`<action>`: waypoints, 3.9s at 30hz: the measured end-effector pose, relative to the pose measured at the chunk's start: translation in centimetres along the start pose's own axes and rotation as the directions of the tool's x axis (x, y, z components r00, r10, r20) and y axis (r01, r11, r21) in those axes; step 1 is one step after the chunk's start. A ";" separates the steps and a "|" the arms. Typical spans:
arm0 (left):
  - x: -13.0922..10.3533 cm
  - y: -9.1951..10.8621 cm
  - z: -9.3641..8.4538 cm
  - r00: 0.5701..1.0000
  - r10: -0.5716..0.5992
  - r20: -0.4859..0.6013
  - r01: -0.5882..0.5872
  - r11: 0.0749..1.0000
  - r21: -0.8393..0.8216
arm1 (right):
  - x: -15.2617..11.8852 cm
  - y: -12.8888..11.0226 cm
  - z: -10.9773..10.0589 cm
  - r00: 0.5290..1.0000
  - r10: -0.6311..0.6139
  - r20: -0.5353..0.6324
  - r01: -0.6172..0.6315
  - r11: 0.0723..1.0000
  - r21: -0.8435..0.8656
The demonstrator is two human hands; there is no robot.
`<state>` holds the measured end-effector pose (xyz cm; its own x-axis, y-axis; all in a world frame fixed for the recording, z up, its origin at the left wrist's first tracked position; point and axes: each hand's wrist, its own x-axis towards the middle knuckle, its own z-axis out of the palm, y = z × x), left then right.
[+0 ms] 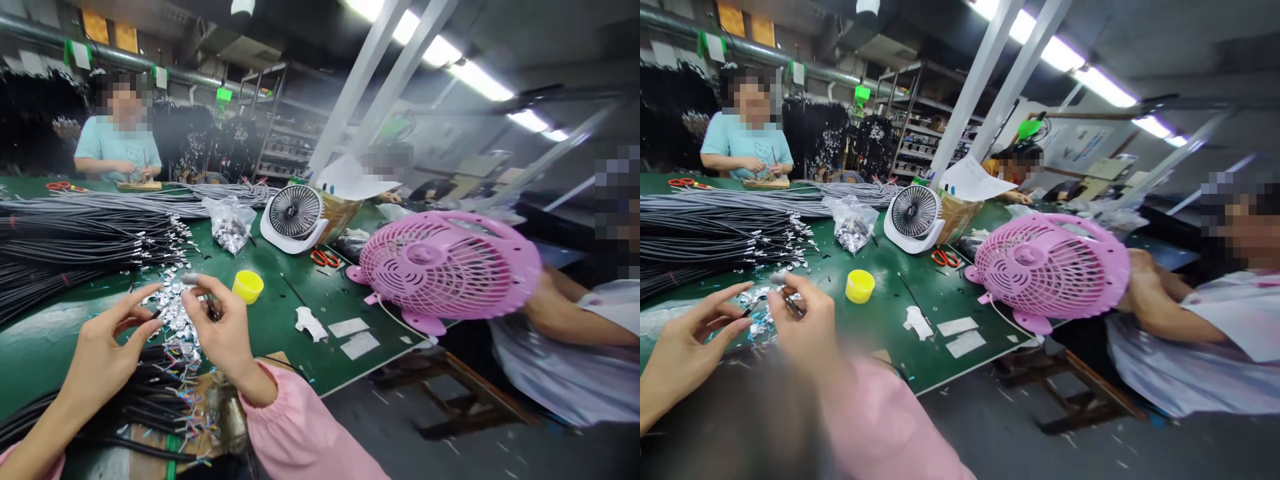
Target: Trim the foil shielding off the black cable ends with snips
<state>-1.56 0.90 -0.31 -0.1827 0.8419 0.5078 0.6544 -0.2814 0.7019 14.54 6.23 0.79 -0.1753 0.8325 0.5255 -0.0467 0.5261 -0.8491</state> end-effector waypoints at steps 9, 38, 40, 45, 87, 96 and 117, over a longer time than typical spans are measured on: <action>-0.9 1.7 -0.1 0.988 0.104 -0.113 -0.106 0.994 -0.004 | -0.4 0.1 0.2 0.972 -0.197 0.131 0.206 0.977 -0.062; -1.9 2.5 -0.6 0.962 -0.120 -0.244 0.108 0.992 -0.063 | -1.2 -1.0 0.2 0.886 -0.320 0.336 0.424 0.854 -0.302; -1.9 2.5 -0.8 0.959 -0.106 -0.264 0.083 0.992 -0.094 | -1.2 -1.1 0.2 0.887 -0.318 0.336 0.418 0.861 -0.290; -2.3 2.2 -0.8 0.964 -0.104 -0.246 0.079 0.991 -0.109 | -1.2 -1.1 0.2 0.896 -0.308 0.319 0.399 0.873 -0.279; -1.8 3.3 -0.4 0.999 0.002 0.043 0.002 0.995 -0.097 | 0.3 -0.9 -1.6 0.936 -0.155 0.316 0.224 0.955 -0.195; -1.5 2.7 -0.4 0.978 -0.165 0.130 0.188 0.962 -0.198 | -0.9 0.6 0.2 0.945 -0.243 0.218 0.261 0.964 -0.057; -2.2 1.4 -0.1 0.957 -0.276 0.093 0.288 0.851 -0.439 | -0.8 -0.3 -0.5 0.926 -0.305 0.225 0.341 0.929 -0.144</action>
<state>-0.33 -1.40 -0.39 -0.2870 0.9259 0.2455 0.1824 -0.1988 0.9629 15.20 5.47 0.66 -0.3694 0.5712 0.7330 0.0381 0.7974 -0.6022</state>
